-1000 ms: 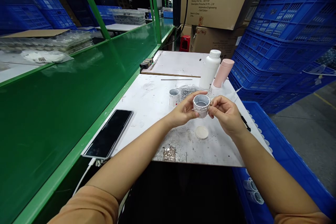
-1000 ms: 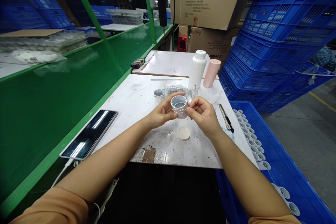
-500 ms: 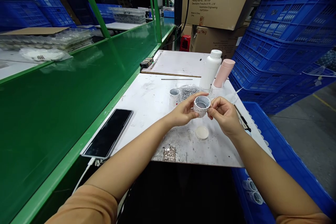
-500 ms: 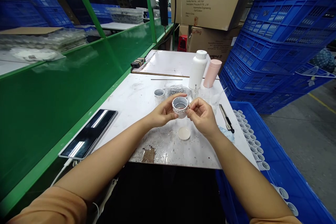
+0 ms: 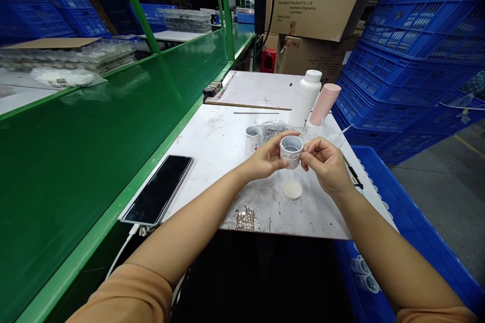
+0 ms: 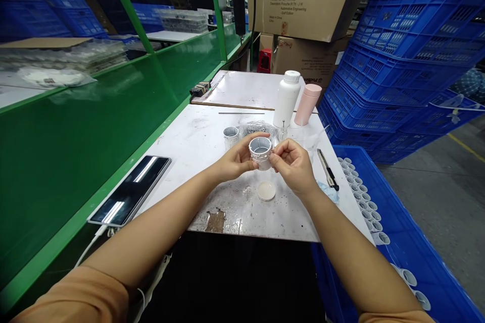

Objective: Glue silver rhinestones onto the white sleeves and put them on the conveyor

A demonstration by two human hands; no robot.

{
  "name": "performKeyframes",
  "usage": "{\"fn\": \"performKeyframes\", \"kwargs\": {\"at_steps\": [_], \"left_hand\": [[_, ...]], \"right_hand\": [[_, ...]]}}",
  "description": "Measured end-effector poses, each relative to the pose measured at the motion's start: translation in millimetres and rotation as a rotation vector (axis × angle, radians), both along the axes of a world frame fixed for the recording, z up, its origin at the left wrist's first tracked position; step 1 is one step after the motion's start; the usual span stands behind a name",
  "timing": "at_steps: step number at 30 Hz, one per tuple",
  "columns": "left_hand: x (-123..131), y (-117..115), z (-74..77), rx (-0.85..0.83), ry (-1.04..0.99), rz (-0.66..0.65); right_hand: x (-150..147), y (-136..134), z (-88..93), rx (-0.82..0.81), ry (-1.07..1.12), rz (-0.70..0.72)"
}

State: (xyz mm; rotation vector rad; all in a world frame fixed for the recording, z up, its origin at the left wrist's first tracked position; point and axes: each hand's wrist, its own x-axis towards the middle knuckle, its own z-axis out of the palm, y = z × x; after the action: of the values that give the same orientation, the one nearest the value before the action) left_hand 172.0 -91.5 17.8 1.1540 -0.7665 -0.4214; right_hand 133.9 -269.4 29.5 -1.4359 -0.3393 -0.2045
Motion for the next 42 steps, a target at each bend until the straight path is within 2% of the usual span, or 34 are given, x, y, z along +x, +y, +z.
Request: {"fn": "performKeyframes", "kwargs": {"at_steps": [29,37,39,42], "left_hand": [[-1.6,-0.1,3.4,0.001,0.045,-0.010],[0.2,0.5,2.8,0.021,0.067,-0.005],[2.5,1.6,1.5,0.064,0.049,0.016],[6.7,5.4,-1.1,0.259,-0.032,0.117]], "right_hand": [[-1.3,1.1,3.3,-0.010,0.032,-0.014],[0.7,-1.9,4.0,0.067,0.071,0.027],[1.4,-2.8,5.0,0.085,0.074,0.001],[1.8,-4.1,7.5,0.103,0.062,-0.070]]}}
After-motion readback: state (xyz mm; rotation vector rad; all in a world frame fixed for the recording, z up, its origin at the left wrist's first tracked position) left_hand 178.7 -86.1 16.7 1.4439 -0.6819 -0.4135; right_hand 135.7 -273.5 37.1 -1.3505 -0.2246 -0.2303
